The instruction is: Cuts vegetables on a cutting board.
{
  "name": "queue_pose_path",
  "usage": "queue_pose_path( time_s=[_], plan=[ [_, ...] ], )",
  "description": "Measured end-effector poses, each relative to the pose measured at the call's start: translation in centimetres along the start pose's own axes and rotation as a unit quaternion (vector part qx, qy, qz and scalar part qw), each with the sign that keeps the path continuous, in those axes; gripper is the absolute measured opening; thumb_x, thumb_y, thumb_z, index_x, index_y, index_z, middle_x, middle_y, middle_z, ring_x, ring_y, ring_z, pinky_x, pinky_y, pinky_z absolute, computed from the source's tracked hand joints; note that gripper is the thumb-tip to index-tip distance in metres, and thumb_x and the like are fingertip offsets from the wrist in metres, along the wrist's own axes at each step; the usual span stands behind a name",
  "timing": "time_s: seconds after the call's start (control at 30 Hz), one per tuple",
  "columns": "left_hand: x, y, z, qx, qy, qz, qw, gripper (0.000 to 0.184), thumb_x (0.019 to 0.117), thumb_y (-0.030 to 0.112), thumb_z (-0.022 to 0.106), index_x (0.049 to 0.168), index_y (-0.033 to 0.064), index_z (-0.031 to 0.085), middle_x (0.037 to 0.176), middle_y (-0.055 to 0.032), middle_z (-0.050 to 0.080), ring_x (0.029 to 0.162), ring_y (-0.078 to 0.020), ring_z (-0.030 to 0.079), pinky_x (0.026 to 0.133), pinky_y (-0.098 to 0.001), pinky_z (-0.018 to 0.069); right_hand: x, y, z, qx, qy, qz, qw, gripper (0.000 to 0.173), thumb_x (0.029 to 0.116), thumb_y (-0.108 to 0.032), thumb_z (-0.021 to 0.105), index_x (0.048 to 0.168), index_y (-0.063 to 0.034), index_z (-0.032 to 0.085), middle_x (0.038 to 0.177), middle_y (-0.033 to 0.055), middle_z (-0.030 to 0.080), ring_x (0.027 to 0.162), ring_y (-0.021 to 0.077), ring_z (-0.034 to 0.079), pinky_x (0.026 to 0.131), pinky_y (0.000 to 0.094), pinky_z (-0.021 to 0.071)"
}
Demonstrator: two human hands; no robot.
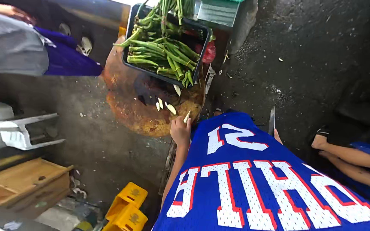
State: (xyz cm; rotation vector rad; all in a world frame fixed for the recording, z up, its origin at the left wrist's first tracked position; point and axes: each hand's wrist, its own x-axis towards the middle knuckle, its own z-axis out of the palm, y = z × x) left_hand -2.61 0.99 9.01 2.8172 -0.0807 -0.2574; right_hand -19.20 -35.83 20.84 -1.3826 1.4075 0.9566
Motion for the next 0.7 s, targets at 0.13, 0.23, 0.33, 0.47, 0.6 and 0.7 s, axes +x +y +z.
queue_pose_path(
  time_s=[0.13, 0.23, 0.33, 0.47, 0.6, 0.7],
  plan=[
    [-1.8, -1.8, 1.0, -0.014, 0.021, 0.0, 1.0, 0.054, 0.0945, 0.049, 0.069, 0.125, 0.004, 0.067, 0.112, -0.0221, 0.069, 0.099, -0.0393, 0.069, 0.081, -0.0579, 0.056, 15.7, 5.2, 0.8, 0.01, 0.137, -0.128, 0.982, 0.064, 0.1126, -0.027, 0.037, 0.166, -0.0272, 0.002, 0.11, 0.0204, 0.06, 0.062, 0.022, 0.057, 0.058, 0.042, 0.054],
    [-0.7, -1.7, 1.4, -0.007, 0.029, 0.037, 0.999, 0.051, 0.0948, 0.05, 0.068, 0.127, 0.0099, 0.068, 0.118, -0.0201, 0.068, 0.105, -0.0388, 0.067, 0.081, -0.0585, 0.0546, 15.9, 1.0, -0.4, 0.024, 0.127, -0.132, 0.983, 0.064, 0.1129, -0.031, 0.037, 0.165, -0.0374, 0.002, 0.097, 0.0147, 0.058, 0.057, 0.0189, 0.054, 0.053, 0.0374, 0.052],
    [1.2, -1.2, 1.5, -0.008, 0.024, 0.056, 0.998, 0.038, 0.0974, 0.044, 0.067, 0.121, 0.0148, 0.073, 0.121, -0.0172, 0.067, 0.11, -0.0366, 0.066, 0.085, -0.058, 0.0535, 15.7, -2.0, -0.2, 0.026, 0.129, -0.168, 0.977, 0.063, 0.1121, -0.032, 0.039, 0.164, -0.0431, 0.004, 0.094, 0.0144, 0.058, 0.057, 0.0202, 0.054, 0.053, 0.0389, 0.0523],
    [2.8, -1.4, 0.8, -0.005, 0.018, 0.08, 0.997, 0.022, 0.1004, 0.031, 0.062, 0.103, 0.0131, 0.075, 0.121, -0.0101, 0.069, 0.109, -0.0325, 0.065, 0.082, -0.0544, 0.0531, 15.0, -3.3, 1.9, 0.016, 0.122, -0.187, 0.975, 0.064, 0.1118, -0.034, 0.04, 0.163, -0.0464, 0.004, 0.094, 0.014, 0.058, 0.056, 0.0204, 0.055, 0.051, 0.0392, 0.0524],
    [3.9, -1.5, -0.8, -0.023, -0.045, 0.064, 0.997, 0.027, 0.102, 0.035, 0.06, 0.111, 0.0135, 0.074, 0.118, -0.009, 0.072, 0.11, -0.0319, 0.067, 0.085, -0.0561, 0.0526, 13.8, -1.1, 4.6, -0.022, 0.122, -0.246, 0.961, 0.066, 0.1123, -0.032, 0.039, 0.164, -0.0409, 0.001, 0.098, 0.0162, 0.059, 0.061, 0.0203, 0.055, 0.057, 0.0382, 0.0522],
    [4.2, -1.8, -1.2, -0.022, -0.112, 0.107, 0.988, 0.035, 0.0966, 0.039, 0.069, 0.118, 0.0122, 0.073, 0.123, -0.0134, 0.07, 0.112, -0.0351, 0.067, 0.089, -0.0594, 0.054, 4.7, -0.6, 8.6, -0.088, 0.28, -0.579, 0.76, 0.054, 0.1099, -0.017, 0.04, 0.145, 0.0231, 0.034, 0.093, 0.0367, 0.065, 0.066, 0.0238, 0.064, 0.061, 0.0206, 0.0506]
  ],
)
